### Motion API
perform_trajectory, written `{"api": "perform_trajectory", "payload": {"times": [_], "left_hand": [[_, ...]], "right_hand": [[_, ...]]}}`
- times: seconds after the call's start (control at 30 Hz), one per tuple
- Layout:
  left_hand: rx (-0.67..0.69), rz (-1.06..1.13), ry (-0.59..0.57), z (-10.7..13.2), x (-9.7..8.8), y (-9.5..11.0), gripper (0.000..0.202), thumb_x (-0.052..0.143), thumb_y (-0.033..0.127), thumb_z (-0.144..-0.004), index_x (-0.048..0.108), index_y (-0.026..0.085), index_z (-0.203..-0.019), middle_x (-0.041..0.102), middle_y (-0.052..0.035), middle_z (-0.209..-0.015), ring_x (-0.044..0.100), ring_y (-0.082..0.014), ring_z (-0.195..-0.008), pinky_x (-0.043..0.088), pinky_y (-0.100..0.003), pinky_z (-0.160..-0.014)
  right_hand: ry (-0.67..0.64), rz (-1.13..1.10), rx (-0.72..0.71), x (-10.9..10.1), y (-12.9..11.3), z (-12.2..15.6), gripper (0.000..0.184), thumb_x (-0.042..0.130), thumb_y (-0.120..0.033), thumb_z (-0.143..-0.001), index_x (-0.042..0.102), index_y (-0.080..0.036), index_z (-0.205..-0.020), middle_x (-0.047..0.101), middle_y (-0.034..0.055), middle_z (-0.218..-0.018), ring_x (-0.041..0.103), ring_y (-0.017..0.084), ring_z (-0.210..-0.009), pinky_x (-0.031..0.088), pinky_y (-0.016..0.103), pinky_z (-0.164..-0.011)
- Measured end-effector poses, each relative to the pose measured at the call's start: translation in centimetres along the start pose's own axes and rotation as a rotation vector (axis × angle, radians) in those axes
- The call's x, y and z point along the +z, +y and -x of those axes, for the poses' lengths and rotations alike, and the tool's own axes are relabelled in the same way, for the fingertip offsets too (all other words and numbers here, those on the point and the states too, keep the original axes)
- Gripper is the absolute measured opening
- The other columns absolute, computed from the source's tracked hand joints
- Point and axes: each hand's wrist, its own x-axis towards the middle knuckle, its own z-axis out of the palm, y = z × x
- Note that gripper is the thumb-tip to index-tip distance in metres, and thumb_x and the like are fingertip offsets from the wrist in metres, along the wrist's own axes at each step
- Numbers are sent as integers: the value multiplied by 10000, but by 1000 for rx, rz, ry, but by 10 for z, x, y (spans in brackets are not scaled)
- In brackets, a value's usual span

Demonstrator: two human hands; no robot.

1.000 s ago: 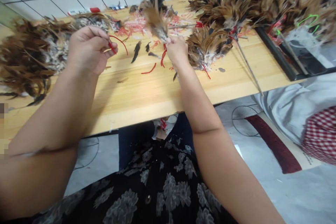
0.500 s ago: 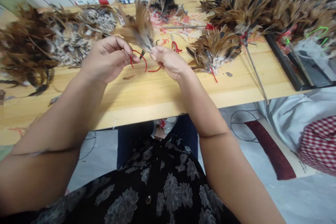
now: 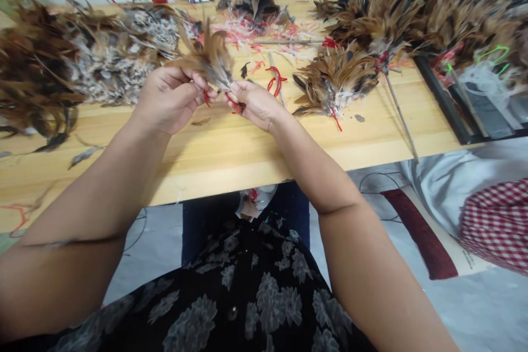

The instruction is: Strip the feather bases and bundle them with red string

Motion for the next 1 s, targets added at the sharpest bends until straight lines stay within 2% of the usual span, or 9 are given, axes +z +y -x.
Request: {"api": "perform_trajectory", "payload": {"times": [0.17, 0.3, 0.37, 0.53, 0.63, 0.7, 0.77, 0.9, 1.0], "left_hand": [[-25, -80, 6, -3, -8, -15, 344, 1013, 263, -1005, 671, 257, -978, 707, -31, -874, 853, -329, -1052, 668, -434, -910], [19, -146, 11, -10, -13, -28, 281, 972, 195, -1013, 700, 256, -1038, 699, -25, -908, 786, -261, -846, 622, -418, -839], [47, -183, 22, -12, -16, -30, 276, 963, 199, -1016, 696, 267, -1021, 675, -11, -860, 737, -249, -785, 612, -424, -823], [107, -191, 60, -11, -23, -28, 248, 920, 293, -998, 685, 300, -920, 669, -3, -743, 657, -266, -800, 617, -458, -890], [115, -133, 147, -13, -25, -31, 267, 909, 322, -981, 663, 292, -883, 663, -4, -726, 675, -274, -833, 631, -476, -946], [95, -95, 218, -16, -26, -34, 259, 866, 265, -983, 646, 279, -847, 655, -5, -713, 687, -259, -798, 637, -455, -891], [34, -67, 239, -19, -27, -36, 237, 815, 176, -965, 656, 263, -812, 666, -11, -710, 669, -226, -720, 629, -405, -786], [-130, -33, 116, -21, -26, -33, 243, 792, 28, -928, 726, 230, -810, 661, -13, -695, 610, -182, -609, 545, -304, -621], [-143, -56, 85, -17, -22, -28, 279, 775, -44, -917, 765, 219, -825, 637, -7, -670, 604, -192, -592, 494, -296, -589]], "right_hand": [[149, 82, -18, 2, 0, -3, 357, 739, -179, -1215, 589, -229, -896, 603, -60, -769, 530, 66, -688, 440, 128, -650], [209, 196, -65, 3, -3, -3, 439, 772, -196, -1204, 536, -229, -836, 554, -74, -760, 490, 66, -671, 414, 150, -665], [232, 191, -71, 2, -6, -3, 482, 782, -177, -1187, 492, -237, -806, 532, -74, -751, 500, 75, -674, 418, 162, -667], [260, 57, -7, -2, -17, 1, 494, 678, -45, -1177, 439, -233, -788, 570, -62, -775, 489, 60, -664, 404, 143, -651], [268, 9, 8, -5, -21, 3, 471, 671, -70, -1194, 451, -231, -809, 621, -53, -795, 514, 57, -673, 430, 128, -653], [259, 2, 5, -6, -23, 4, 466, 711, -103, -1190, 457, -232, -822, 640, -56, -806, 522, 57, -676, 445, 130, -656], [236, 10, -8, -7, -23, 5, 485, 776, -132, -1165, 449, -237, -821, 639, -61, -815, 516, 59, -677, 451, 140, -658], [215, 47, -33, -8, -22, 7, 506, 821, -170, -1137, 436, -249, -817, 620, -57, -818, 500, 77, -694, 460, 159, -669], [209, 93, -53, -8, -19, 6, 510, 804, -114, -1108, 417, -253, -807, 591, -56, -823, 493, 90, -718, 456, 171, -692]]}}
